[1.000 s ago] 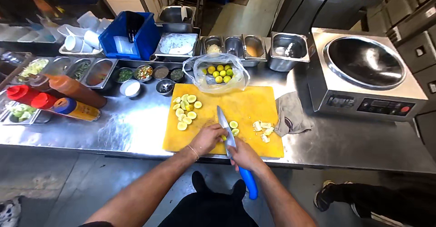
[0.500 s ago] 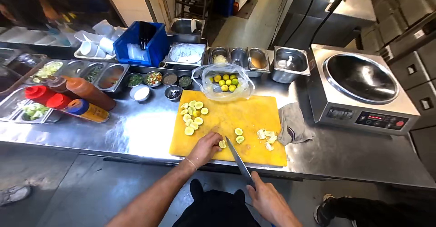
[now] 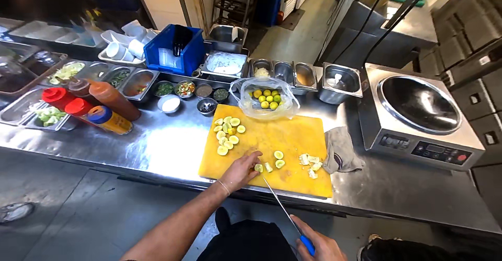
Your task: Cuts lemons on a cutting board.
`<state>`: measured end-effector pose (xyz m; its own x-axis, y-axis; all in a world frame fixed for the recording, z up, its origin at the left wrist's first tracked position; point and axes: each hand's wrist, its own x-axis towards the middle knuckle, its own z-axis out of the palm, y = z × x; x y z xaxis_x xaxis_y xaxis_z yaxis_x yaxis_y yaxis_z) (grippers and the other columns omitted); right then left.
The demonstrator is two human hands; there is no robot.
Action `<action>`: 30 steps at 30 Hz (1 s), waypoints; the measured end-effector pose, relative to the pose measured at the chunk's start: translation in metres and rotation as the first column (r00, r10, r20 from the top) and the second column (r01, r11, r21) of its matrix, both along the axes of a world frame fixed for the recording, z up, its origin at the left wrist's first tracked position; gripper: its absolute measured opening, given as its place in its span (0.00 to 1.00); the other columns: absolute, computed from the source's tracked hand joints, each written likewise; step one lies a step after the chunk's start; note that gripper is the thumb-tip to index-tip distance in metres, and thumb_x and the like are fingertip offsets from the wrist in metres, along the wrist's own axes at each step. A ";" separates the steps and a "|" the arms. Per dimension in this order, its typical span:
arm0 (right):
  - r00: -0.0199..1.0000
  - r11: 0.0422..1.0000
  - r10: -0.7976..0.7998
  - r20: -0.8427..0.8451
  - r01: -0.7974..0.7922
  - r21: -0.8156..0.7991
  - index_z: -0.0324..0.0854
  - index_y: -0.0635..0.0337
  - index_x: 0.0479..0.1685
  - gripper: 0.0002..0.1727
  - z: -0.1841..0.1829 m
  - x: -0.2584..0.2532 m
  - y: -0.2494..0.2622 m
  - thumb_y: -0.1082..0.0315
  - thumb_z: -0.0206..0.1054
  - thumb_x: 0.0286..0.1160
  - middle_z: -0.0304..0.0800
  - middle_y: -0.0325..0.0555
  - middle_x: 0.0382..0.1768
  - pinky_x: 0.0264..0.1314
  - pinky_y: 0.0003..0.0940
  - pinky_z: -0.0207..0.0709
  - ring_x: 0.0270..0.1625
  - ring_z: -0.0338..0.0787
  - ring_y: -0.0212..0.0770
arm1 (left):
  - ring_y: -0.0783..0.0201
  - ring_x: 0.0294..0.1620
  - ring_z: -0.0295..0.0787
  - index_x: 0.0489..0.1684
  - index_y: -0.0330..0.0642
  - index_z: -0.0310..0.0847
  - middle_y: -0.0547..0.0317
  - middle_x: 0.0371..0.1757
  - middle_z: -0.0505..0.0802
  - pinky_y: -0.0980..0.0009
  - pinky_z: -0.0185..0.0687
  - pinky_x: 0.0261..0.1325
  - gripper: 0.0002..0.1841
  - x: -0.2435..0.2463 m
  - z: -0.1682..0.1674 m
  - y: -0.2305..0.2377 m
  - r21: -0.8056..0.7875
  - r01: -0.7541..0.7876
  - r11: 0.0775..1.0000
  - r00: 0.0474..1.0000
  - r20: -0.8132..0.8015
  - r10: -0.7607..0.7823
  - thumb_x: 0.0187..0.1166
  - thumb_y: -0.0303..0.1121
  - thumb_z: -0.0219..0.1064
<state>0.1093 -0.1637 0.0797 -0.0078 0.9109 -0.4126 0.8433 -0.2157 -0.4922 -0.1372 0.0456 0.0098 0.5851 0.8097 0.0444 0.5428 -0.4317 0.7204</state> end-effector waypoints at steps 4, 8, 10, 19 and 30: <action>0.999 1.000 -0.001 0.040 0.001 0.000 0.76 0.30 0.83 0.32 0.003 -0.001 0.002 0.58 0.65 0.74 0.96 0.52 0.41 0.37 0.60 0.84 0.38 0.94 0.55 | 0.57 0.56 0.92 0.81 0.42 0.70 0.55 0.57 0.94 0.57 0.86 0.66 0.31 0.000 0.002 0.002 0.051 0.050 0.997 0.999 -0.020 -0.049 0.77 0.29 0.75; 0.992 0.999 -0.010 0.126 0.015 -0.037 0.75 0.23 0.83 0.32 0.015 -0.007 0.005 0.56 0.65 0.74 0.94 0.53 0.42 0.36 0.59 0.83 0.39 0.93 0.56 | 0.51 0.57 0.91 0.87 0.44 0.65 0.53 0.55 0.94 0.55 0.85 0.66 0.35 0.001 0.008 0.003 0.153 0.138 0.978 0.985 -0.120 -0.121 0.77 0.27 0.72; 0.987 0.996 -0.016 0.162 0.030 -0.083 0.73 0.21 0.84 0.33 0.025 -0.012 0.007 0.57 0.64 0.75 0.94 0.54 0.44 0.38 0.59 0.83 0.41 0.93 0.56 | 0.51 0.56 0.90 0.90 0.47 0.61 0.54 0.53 0.94 0.56 0.84 0.65 0.38 0.002 0.007 0.004 0.194 0.169 0.966 0.978 -0.157 -0.140 0.76 0.27 0.73; 0.993 0.994 -0.100 0.060 0.102 -0.042 0.73 0.33 0.86 0.32 0.014 -0.022 0.000 0.58 0.61 0.77 0.96 0.55 0.41 0.40 0.61 0.84 0.40 0.94 0.59 | 0.62 0.49 0.92 0.93 0.44 0.54 0.58 0.52 0.94 0.62 0.88 0.62 0.44 0.002 0.001 0.001 0.003 -0.031 1.000 0.999 0.008 0.031 0.75 0.29 0.76; 0.995 0.995 -0.090 0.045 0.092 -0.047 0.75 0.33 0.85 0.31 0.011 -0.027 0.003 0.58 0.61 0.78 0.95 0.55 0.40 0.39 0.61 0.84 0.40 0.94 0.59 | 0.64 0.49 0.91 0.95 0.47 0.50 0.59 0.53 0.93 0.64 0.87 0.62 0.45 0.001 0.003 0.003 -0.035 -0.032 0.999 0.999 -0.001 0.032 0.77 0.31 0.74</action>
